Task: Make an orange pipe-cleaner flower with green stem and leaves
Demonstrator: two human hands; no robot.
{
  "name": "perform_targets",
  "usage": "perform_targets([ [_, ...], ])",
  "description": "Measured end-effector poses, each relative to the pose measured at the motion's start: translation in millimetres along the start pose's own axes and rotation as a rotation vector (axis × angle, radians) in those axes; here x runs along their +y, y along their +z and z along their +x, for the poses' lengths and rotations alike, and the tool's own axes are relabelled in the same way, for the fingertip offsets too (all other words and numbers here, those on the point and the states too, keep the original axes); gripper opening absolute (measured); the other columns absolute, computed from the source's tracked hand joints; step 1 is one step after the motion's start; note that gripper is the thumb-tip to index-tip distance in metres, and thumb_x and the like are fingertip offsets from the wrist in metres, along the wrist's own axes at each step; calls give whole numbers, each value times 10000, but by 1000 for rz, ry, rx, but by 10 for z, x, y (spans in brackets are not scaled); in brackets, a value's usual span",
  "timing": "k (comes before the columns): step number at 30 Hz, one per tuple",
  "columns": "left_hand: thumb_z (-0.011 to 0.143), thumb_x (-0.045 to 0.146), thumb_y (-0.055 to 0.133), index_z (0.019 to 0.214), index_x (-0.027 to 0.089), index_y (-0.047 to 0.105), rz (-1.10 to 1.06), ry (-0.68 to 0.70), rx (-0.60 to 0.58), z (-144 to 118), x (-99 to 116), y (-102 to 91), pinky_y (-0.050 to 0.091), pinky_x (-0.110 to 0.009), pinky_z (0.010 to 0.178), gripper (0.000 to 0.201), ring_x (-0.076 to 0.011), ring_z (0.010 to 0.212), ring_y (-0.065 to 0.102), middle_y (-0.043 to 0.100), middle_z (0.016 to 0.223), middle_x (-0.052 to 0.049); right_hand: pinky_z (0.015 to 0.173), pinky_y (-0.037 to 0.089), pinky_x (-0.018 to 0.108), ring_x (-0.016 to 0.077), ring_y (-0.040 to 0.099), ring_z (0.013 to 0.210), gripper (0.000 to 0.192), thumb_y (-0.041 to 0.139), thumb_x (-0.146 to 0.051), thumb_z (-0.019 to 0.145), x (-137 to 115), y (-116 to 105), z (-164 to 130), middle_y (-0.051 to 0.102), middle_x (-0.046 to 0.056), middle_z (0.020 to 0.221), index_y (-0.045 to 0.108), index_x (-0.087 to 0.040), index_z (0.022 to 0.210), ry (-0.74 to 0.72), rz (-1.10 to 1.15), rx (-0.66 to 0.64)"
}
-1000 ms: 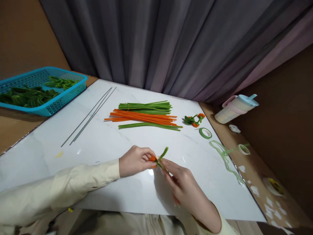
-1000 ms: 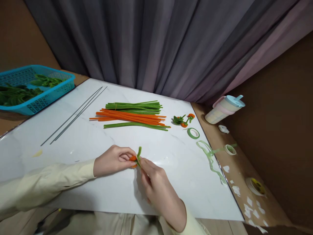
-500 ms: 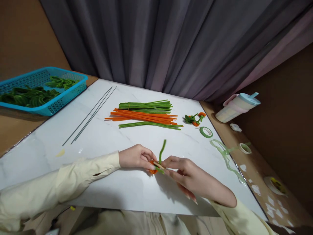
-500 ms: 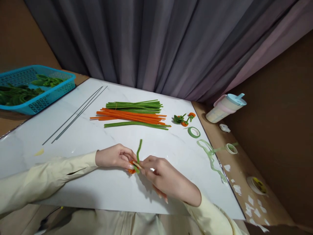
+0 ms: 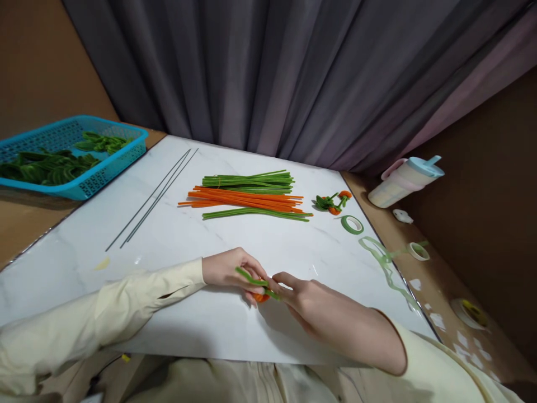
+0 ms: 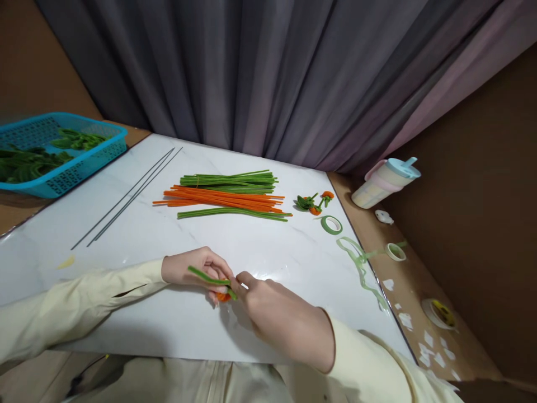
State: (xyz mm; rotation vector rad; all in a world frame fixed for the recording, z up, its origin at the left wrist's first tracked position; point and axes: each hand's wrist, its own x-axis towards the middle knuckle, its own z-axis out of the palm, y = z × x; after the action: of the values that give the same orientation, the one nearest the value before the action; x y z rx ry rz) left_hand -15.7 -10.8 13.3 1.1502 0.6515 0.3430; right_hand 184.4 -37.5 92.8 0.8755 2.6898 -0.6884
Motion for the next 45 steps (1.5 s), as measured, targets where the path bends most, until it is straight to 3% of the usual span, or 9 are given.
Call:
perform_targets([
  [7,637,311,747,871,126,665,-10,-70,-45,7,-3,13,520,-232,550,309,-140,536,645,686,615,-19,419,291,225,69,440,463,345,414,70,645,-2,-65,-50,566,94,921,588,-82,901,-149,-293,-137],
  [13,614,292,760,850,135,669,-60,-105,-25,10,8,-7,509,-226,557,298,-125,525,629,684,636,-14,349,148,261,54,276,355,352,451,48,636,-62,-66,-60,564,46,778,553,-84,945,-149,-453,-58],
  [19,670,389,711,879,111,635,-183,-72,7,6,56,29,503,-263,598,356,-129,560,625,675,684,-41,353,131,265,48,316,355,315,430,50,648,-75,-169,-45,585,68,818,573,-105,882,-140,-531,-44],
  [27,588,249,778,903,136,610,-190,-70,65,9,22,82,489,-234,621,375,-97,617,598,646,758,-13,342,150,257,49,375,367,366,443,59,664,-88,-239,-57,587,79,846,584,-87,969,-130,-496,-77],
  [31,591,206,768,910,131,609,-209,-38,119,-13,66,121,482,-257,654,364,-116,651,609,651,788,-29,388,222,246,70,458,430,431,414,61,690,-55,-220,-59,579,75,891,549,-113,1061,-47,-372,-60],
  [35,617,157,744,908,124,588,-232,30,180,-25,110,156,464,-254,706,332,-108,684,610,650,768,-15,495,333,219,98,525,570,303,384,-13,808,25,-154,-43,568,46,830,545,-148,1026,49,-51,87],
  [45,626,162,743,945,118,589,-246,140,257,1,81,186,488,-305,751,358,-135,747,620,645,861,-50,575,343,208,94,435,593,236,364,-149,892,129,-56,-30,537,10,721,594,-157,838,58,367,262],
])
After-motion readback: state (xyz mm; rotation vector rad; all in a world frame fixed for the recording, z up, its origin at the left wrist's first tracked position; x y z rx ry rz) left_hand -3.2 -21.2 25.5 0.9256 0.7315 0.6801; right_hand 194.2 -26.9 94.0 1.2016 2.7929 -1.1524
